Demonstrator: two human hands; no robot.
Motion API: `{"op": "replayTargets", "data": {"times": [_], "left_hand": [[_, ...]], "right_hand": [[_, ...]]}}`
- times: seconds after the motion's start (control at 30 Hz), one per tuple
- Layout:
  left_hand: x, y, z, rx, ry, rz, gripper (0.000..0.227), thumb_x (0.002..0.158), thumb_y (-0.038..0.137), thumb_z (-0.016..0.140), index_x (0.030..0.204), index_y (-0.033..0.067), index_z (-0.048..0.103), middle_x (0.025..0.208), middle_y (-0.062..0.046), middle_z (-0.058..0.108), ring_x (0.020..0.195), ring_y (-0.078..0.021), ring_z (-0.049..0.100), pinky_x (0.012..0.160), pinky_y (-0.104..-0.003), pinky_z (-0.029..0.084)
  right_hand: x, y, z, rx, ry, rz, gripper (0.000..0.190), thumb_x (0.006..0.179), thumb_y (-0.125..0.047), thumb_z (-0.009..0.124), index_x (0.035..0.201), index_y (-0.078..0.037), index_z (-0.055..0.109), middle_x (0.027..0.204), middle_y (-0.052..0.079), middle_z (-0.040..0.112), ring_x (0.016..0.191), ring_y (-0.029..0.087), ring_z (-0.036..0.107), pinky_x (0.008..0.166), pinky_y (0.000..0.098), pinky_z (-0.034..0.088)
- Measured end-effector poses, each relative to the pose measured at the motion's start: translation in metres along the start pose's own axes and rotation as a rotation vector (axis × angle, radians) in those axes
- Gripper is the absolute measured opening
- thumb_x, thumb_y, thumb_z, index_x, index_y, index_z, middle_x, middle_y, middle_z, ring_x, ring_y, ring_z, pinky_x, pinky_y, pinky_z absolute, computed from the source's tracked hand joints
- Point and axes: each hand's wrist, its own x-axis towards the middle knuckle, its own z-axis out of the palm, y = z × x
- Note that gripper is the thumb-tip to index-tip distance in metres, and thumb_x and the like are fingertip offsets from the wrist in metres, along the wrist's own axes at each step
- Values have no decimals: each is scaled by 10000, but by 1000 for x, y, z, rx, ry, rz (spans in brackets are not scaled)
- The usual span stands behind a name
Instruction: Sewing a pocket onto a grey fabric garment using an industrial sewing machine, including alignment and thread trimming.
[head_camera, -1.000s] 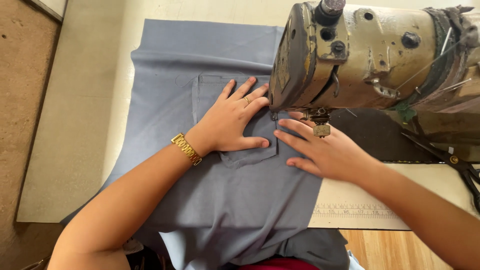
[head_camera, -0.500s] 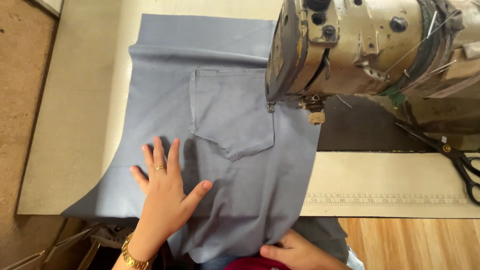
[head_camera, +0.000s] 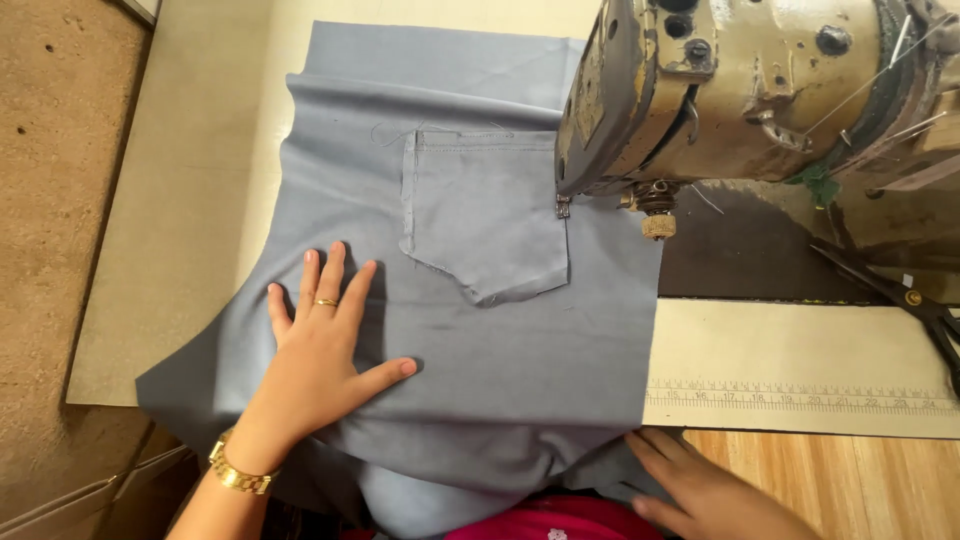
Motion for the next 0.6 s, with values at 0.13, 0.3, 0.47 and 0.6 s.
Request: {"op": "replayTargets", "data": {"times": [0.13, 0.3, 0.47, 0.6], "left_hand": [[12, -2, -5, -102, 254, 17, 488, 745, 389, 666, 1171, 171, 566, 1192, -41, 526, 1123, -280, 454, 900, -497, 322], [62, 10, -8, -130, 222, 504, 332, 782, 182, 676, 1084, 96, 571, 1063, -84, 548, 953, -293, 495, 806, -392, 415], [98, 10, 4, 40, 75, 510, 129, 743, 222, 695, 828, 211, 599, 896, 82, 584, 926, -179, 540, 879, -397, 412], [113, 7, 13, 25, 110, 509, 175, 898, 295, 522, 797, 153, 542, 750, 18, 555, 822, -199, 555, 840, -389, 419]], "right_hand": [[-49, -3, -38, -181, 71, -173, 352, 825, -426, 679, 1164, -334, 695, 1232, -150, 687, 1140, 43, 644, 939, 294, 459], [-4, -84, -84, -285, 630, -822, 215, 879, -197, 510, 1028, -89, 622, 1037, 53, 667, 930, 208, 662, 827, 330, 511], [70, -99, -109, -524, 781, -974, 341, 883, -180, 547, 1169, 5, 562, 1199, 120, 571, 1172, 312, 527, 983, 404, 422], [92, -86, -112, -599, 765, -925, 351, 888, -223, 569, 1123, 38, 566, 1137, 136, 575, 1142, 316, 536, 975, 395, 427]]}}
